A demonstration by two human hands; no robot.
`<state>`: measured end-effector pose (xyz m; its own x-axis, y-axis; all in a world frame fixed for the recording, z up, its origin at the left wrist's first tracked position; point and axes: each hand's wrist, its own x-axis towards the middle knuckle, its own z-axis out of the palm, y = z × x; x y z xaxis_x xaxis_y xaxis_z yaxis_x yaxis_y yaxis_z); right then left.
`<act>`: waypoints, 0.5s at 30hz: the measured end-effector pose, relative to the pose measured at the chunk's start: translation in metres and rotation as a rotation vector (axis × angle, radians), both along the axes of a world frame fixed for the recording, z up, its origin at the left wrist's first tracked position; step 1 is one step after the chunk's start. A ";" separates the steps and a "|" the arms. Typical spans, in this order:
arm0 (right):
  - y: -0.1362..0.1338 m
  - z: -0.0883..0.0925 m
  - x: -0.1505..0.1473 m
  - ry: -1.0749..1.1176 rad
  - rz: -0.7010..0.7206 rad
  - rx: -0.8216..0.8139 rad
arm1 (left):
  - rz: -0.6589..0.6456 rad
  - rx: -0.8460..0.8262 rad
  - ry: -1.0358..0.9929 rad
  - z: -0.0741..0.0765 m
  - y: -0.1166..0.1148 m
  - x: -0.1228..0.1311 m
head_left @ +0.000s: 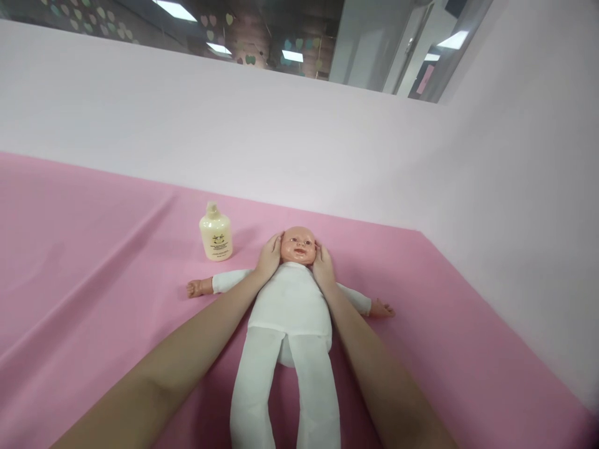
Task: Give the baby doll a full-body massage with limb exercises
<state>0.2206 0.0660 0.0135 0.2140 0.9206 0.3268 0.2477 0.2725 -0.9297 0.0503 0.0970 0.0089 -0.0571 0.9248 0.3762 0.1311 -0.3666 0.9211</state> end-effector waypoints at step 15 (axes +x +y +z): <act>-0.013 0.009 0.002 -0.202 0.141 -0.065 | -0.201 -0.106 0.107 0.000 -0.013 -0.003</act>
